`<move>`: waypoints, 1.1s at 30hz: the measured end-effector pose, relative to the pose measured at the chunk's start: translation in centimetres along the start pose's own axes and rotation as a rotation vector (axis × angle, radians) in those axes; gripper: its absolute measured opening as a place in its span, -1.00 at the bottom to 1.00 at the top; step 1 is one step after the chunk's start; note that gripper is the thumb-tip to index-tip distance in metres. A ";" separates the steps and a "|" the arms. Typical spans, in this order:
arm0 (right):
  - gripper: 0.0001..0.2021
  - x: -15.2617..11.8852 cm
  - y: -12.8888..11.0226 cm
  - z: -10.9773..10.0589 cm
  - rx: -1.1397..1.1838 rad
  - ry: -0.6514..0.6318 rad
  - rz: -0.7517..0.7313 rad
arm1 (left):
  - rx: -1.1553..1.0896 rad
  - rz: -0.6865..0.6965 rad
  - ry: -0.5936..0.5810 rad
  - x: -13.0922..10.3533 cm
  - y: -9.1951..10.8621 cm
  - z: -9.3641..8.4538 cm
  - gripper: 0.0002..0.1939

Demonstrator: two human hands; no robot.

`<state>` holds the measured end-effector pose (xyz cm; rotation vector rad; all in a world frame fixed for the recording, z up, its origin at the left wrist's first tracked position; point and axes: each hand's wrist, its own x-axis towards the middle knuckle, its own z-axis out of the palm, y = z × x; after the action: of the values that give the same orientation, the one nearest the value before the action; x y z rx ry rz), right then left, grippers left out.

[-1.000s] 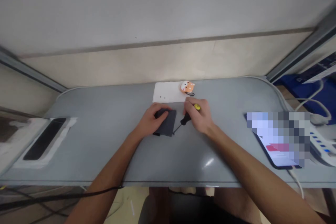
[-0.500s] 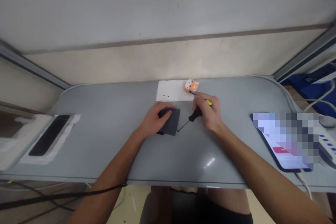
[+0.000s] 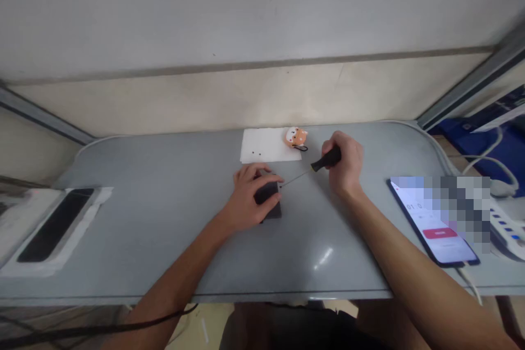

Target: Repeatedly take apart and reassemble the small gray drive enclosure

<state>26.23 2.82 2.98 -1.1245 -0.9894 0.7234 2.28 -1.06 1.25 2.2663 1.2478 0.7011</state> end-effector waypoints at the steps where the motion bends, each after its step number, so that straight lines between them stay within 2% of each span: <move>1: -0.66 0.0 0.2 0.0 -0.002 -0.002 0.003 | 0.003 0.000 -0.002 0.0 0.0 0.0 -0.79; 7: -0.66 -0.3 0.6 0.3 0.048 -0.021 0.059 | 0.007 -0.018 0.073 0.2 -0.4 0.4 -0.92; 14: -0.65 0.0 1.2 0.7 0.086 0.007 0.155 | -0.039 0.039 0.128 0.5 -0.8 0.7 -0.89; 18: -0.68 0.7 1.3 0.5 0.130 0.086 0.205 | -0.082 0.038 0.183 1.1 -2.1 -0.4 -0.85; 21: -0.67 1.0 1.5 0.5 0.136 0.134 0.221 | 0.012 -0.034 0.263 2.5 -3.9 -1.9 -0.84; 26: -0.66 1.1 1.9 0.6 0.134 0.128 0.242 | 0.278 -0.104 0.172 6.2 -6.7 -4.0 -0.86; 29: -0.65 1.1 1.9 0.6 0.134 0.126 0.247 | 0.347 -0.122 0.108 8.0 -7.6 -4.6 -0.85; 33: -0.66 1.1 1.7 0.5 0.127 0.128 0.231 | 0.347 -0.073 0.051 9.3 -8.4 -4.9 -0.80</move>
<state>26.25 4.46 1.71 -1.1692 -0.7023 0.8759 -1.82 11.73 1.81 2.4718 1.5711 0.5526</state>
